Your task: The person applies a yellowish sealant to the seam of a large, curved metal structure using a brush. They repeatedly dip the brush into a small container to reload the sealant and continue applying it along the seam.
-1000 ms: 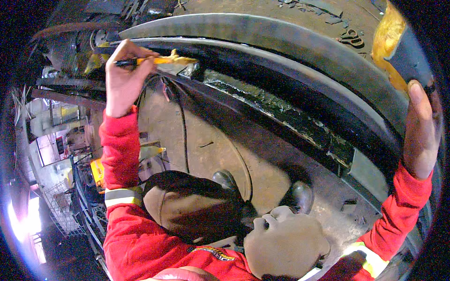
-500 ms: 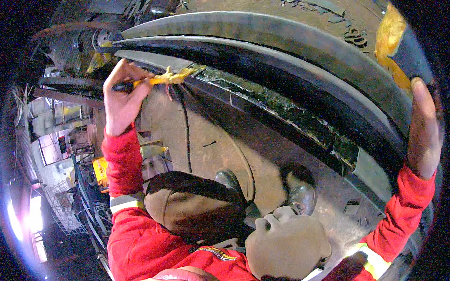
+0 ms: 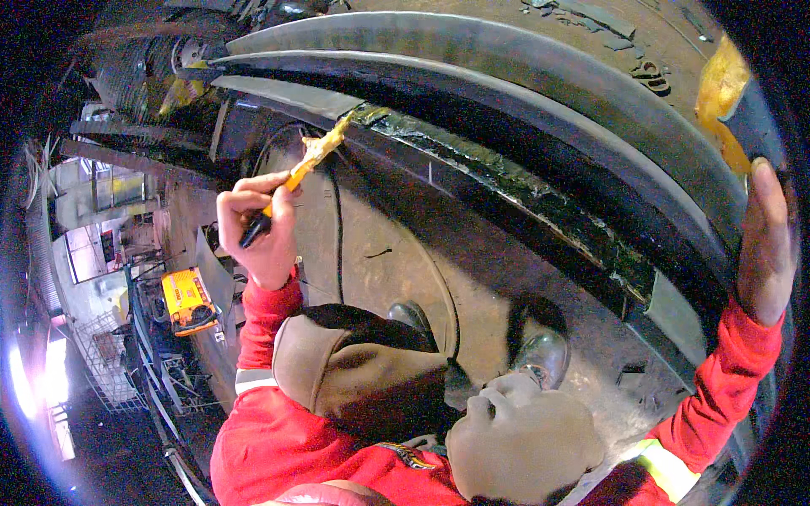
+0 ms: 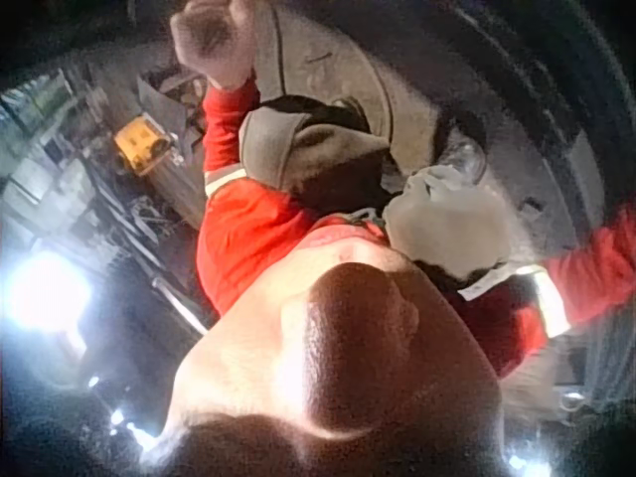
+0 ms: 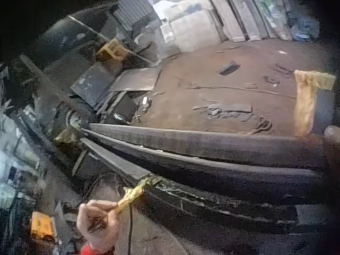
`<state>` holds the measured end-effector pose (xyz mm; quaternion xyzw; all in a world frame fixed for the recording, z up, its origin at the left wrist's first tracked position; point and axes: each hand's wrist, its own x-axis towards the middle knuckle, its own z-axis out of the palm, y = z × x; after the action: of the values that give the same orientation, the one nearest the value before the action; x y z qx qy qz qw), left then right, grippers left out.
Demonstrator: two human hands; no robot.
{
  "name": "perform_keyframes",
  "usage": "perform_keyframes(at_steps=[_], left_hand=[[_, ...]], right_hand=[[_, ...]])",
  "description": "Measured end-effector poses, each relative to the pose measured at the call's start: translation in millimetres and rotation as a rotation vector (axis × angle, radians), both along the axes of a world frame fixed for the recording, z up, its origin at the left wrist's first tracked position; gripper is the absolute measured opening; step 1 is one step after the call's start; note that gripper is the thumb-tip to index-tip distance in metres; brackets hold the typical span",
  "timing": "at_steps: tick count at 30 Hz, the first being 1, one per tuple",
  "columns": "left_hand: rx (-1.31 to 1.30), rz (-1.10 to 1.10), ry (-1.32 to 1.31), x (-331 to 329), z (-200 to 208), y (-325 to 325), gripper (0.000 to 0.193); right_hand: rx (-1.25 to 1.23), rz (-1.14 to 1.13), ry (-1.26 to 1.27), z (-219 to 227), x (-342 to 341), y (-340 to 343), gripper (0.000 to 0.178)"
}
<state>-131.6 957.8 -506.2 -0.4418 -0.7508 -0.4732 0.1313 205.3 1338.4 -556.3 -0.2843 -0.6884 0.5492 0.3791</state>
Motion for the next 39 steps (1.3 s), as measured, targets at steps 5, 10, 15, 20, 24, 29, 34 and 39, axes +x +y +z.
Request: perform_keyframes(at_steps=[5,10,15,20,24,29,34,39], left_hand=[[-0.104,-0.090,-0.136,7,6,-2,0.022],[-0.228,-0.146,-0.049,-16,36,39,0.015],[-0.641,-0.380,-0.028,-49,50,87,0.019],[-0.652,-0.397,-0.097,-72,89,101,0.015],[-0.705,-0.396,-0.012,-70,79,101,0.016],[-0.568,-0.387,-0.338,-57,96,75,0.012],[-0.509,-0.334,0.070,-8,52,46,0.020],[-0.286,-0.363,-0.018,14,33,10,0.023]], right_hand=[[0.017,-0.007,0.017,0,-2,0,0.041],[0.033,-0.017,0.040,-1,1,10,0.041],[0.071,-0.081,0.081,9,-9,2,0.037],[0.098,-0.050,0.096,18,-27,-11,0.036],[0.094,-0.030,0.096,14,-20,-3,0.036],[0.101,-0.021,0.087,11,-18,-1,0.036],[0.100,-0.001,0.083,10,-15,0,0.036],[0.118,0.021,0.063,12,-15,-2,0.035]])
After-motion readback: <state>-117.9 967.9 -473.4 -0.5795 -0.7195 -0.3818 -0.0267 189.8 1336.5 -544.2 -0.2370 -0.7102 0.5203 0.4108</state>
